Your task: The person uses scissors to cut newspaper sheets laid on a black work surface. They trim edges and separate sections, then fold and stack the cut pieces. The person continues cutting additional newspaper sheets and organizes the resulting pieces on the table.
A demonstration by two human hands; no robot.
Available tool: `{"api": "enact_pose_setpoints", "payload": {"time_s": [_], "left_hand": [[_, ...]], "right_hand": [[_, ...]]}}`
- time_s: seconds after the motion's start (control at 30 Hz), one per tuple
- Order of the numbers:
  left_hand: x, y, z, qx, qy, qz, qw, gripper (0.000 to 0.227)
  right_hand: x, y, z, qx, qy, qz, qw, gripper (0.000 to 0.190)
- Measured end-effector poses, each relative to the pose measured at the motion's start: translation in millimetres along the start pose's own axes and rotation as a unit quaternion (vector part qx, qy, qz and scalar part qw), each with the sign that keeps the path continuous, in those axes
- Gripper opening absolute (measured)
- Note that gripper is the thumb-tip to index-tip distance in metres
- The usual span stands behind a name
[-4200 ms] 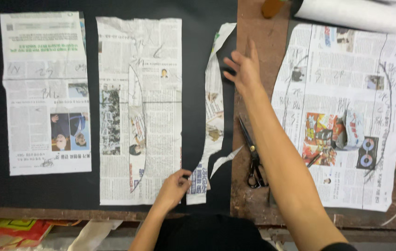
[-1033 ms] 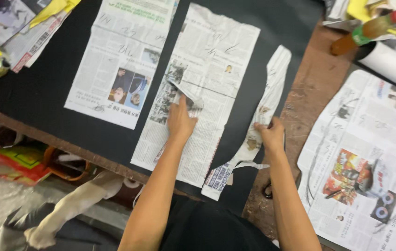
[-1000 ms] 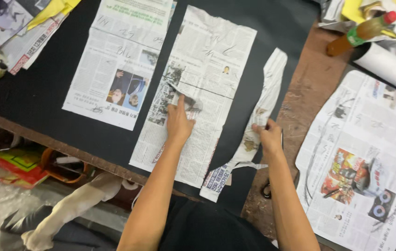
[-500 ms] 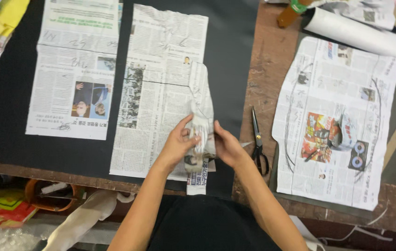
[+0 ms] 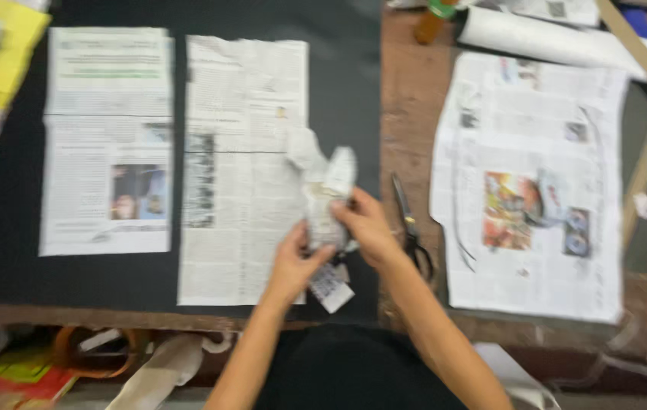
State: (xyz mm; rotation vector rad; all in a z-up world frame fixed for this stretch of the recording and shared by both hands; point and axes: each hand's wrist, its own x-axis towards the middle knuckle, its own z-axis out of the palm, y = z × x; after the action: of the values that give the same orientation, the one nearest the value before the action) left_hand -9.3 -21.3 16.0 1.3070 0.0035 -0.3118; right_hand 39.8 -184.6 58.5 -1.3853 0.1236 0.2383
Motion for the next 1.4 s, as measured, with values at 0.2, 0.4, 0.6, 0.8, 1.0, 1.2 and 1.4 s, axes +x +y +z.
{"api": "enact_pose_setpoints", "payload": {"time_s": [0.2, 0.4, 0.6, 0.8, 1.0, 1.2, 1.4], "left_hand": [[-7.5, 31.1, -1.5, -0.088, -0.01, 0.026, 0.996, 0.098], [-27.1, 49.5, -28.5, -0.027, 0.005, 0.051, 0.998, 0.107], [-35.9, 71.7, -74.8, -0.038, 0.095, 0.095, 0.99, 0.105], [-32.9, 102.0, -171.3, 0.014, 0.171, 0.074, 0.982, 0.09], [-50.6, 142.5, -314.2, 0.014, 0.152, 0.083, 0.985, 0.073], [-41.0, 171.2, -403.3, 0.018, 0.103, 0.099, 0.99, 0.078], [-2.9, 169.7, -459.3, 0.025, 0.136, 0.099, 0.985, 0.058]], "right_hand": [[26.4, -15.4, -3.3, 0.013, 0.038, 0.022, 0.999, 0.027], [42.2, -22.6, 4.6, 0.038, 0.005, 0.005, 0.999, 0.024], [41.9, -16.5, 70.8, -0.081, -0.016, -0.019, 0.996, 0.018], [66.3, 2.5, 179.7, -0.027, -0.061, 0.017, 0.998, 0.022], [87.5, 14.2, 307.4, 0.01, -0.031, 0.063, 0.997, 0.021], [115.2, 42.1, 388.4, 0.034, 0.0, 0.035, 0.999, 0.02], [143.0, 25.7, 439.5, 0.053, 0.061, 0.037, 0.996, 0.024]]}}
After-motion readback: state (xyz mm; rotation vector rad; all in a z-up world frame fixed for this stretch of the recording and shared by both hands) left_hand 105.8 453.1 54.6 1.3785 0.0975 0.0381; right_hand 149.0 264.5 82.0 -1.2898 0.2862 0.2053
